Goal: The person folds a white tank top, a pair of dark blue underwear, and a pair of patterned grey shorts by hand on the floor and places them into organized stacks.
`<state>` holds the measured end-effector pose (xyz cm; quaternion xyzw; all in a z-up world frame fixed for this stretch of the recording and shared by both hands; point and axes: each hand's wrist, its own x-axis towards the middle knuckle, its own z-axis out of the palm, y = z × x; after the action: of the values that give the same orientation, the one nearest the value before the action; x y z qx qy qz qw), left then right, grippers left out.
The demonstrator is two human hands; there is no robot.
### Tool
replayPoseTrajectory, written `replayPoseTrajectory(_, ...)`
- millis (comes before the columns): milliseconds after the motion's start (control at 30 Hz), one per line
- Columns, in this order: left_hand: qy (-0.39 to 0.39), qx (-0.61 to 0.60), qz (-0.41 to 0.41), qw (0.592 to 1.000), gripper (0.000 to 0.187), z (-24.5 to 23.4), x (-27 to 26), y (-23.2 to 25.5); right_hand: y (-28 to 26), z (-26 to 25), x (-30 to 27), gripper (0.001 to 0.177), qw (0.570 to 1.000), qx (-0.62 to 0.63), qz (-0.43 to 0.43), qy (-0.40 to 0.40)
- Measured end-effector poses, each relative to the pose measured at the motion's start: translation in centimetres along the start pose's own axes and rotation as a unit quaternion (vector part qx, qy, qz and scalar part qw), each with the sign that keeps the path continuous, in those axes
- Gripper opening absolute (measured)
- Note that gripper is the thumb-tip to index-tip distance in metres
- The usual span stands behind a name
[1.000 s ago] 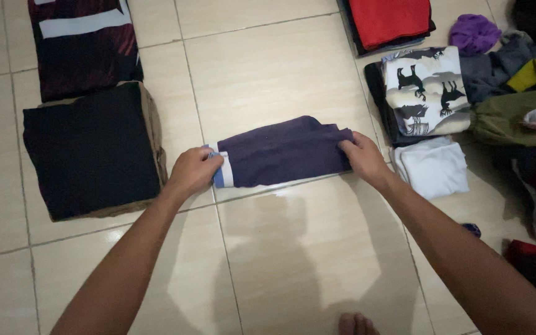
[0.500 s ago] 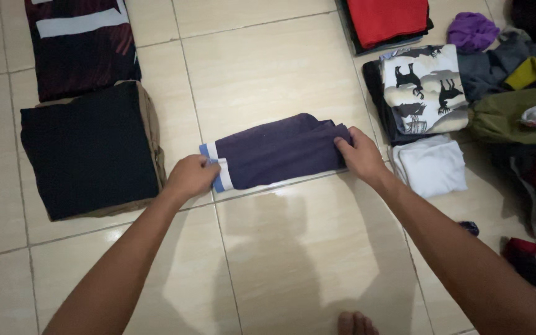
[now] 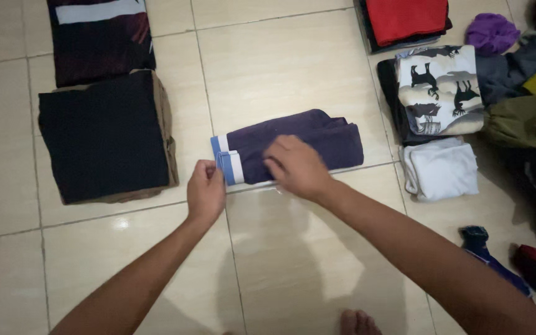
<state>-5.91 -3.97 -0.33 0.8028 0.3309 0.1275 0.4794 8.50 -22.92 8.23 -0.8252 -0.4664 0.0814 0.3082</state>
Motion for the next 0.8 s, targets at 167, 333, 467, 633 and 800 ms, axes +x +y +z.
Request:
replayPoseTrajectory(167,-0.016,-0.032,-0.003,0.999,0.015,-0.1,-1.2,0.5,-1.6,4.0,3.9,0.030,0.994,0.007,-0.104,-0.034)
replayPoseTrajectory(333,-0.042,-0.129,-0.039,0.990,0.031,-0.6,-2.6,2.7,-1.4,5.5,5.3,0.023,0.992,0.073,0.039,-0.097)
replayPoseTrajectory(467,0.005,-0.055,0.066,0.996,0.040,-0.2,-3.2,3.8,-1.8,6.3,5.8,0.027,0.979,0.099,0.119,-0.132)
replayPoseTrajectory(633,-0.006,0.060,0.082,0.995,0.043,-0.3,-1.7,3.7,-1.7,5.8,4.9,0.039,0.997,-0.008,0.058,-0.054)
replayPoseTrajectory(800,0.087,0.165,0.220,0.958,0.060,0.3,-2.3,4.0,2.2,2.5,0.9,0.046,0.982,-0.109,0.074,0.139)
